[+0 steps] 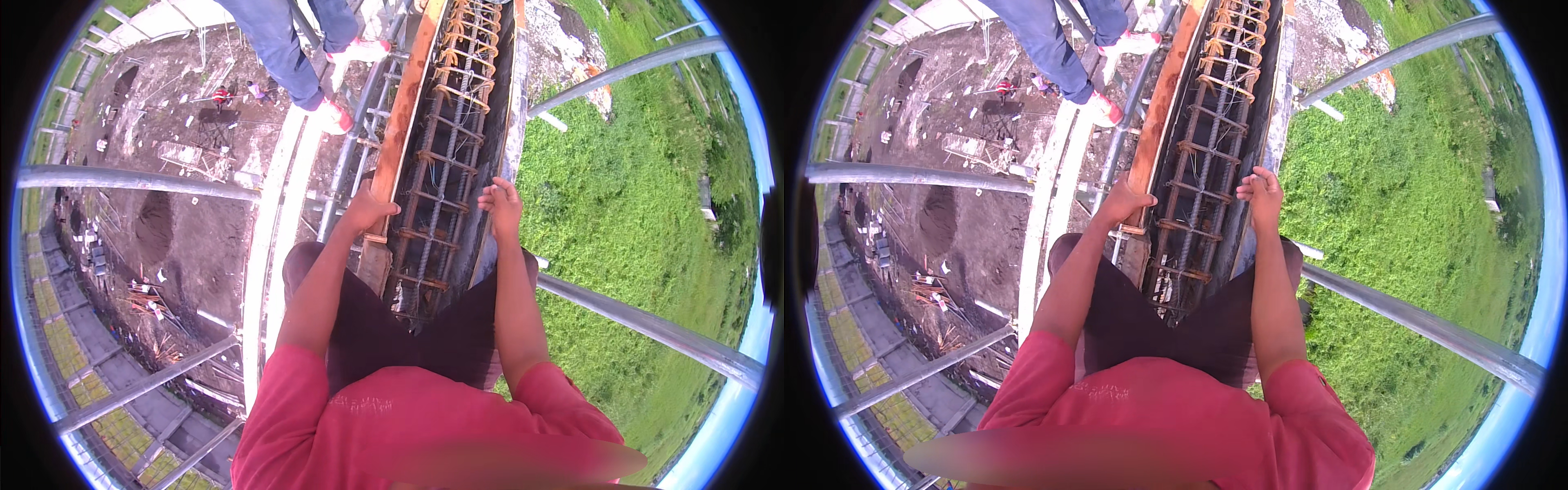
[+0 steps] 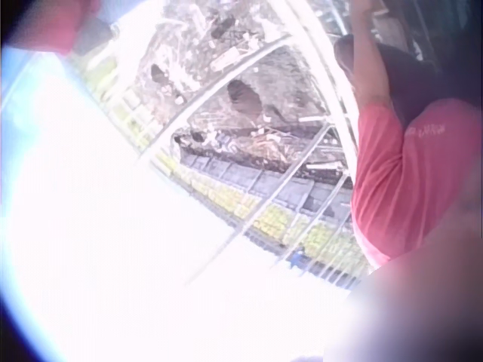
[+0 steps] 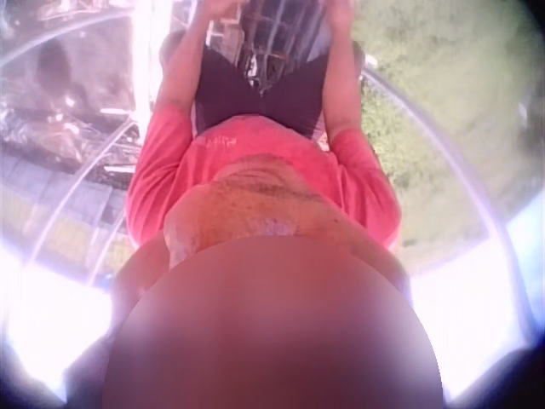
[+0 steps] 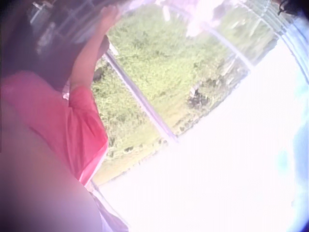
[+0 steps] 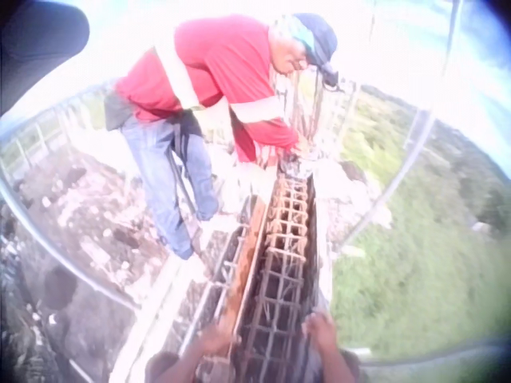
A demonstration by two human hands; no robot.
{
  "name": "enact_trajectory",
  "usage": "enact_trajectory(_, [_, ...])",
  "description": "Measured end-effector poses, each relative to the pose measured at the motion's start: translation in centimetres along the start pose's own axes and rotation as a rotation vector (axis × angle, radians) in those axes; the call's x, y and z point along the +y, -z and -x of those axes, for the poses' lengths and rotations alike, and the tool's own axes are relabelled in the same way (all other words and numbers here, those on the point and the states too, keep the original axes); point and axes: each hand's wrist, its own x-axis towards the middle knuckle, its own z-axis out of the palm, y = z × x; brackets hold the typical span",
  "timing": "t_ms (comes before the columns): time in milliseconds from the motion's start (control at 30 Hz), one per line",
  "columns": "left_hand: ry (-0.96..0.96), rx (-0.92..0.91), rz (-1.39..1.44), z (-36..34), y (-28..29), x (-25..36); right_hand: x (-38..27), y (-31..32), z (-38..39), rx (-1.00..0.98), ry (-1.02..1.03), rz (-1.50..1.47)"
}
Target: The person positions and secures a large black formwork panel onto a rebar framework on scaffolding. They align the panel with both hands and hold it in place while a coworker hammers nails to fasten it.
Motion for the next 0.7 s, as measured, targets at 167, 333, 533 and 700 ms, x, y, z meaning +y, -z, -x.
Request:
enact_trajectory(167, [-0.012, -0.038, 0.076, -0.1, 0.0, 0.0, -0.1, -0.2, -0.3, 0.005, 0.006, 0.030])
enact_trajectory(333, [-0.054, -0.066, 0.079, -1.1, -0.6, -1.1, 0.1, 0.0, -0.5, 0.004, 0.011, 0.034])
enact_trajectory(533, [-0.040, -0.072, 0.049, -1.9, -1.8, -1.9, 0.5, 0.5, -0.6, -0.062, 0.084, 0.042])
enact_trajectory(700, [-0.056, -0.029, -0.055, -1.4, -2.0, -1.7, 0.6, 0.6, -0.6, -0.086, 0.101, 0.054])
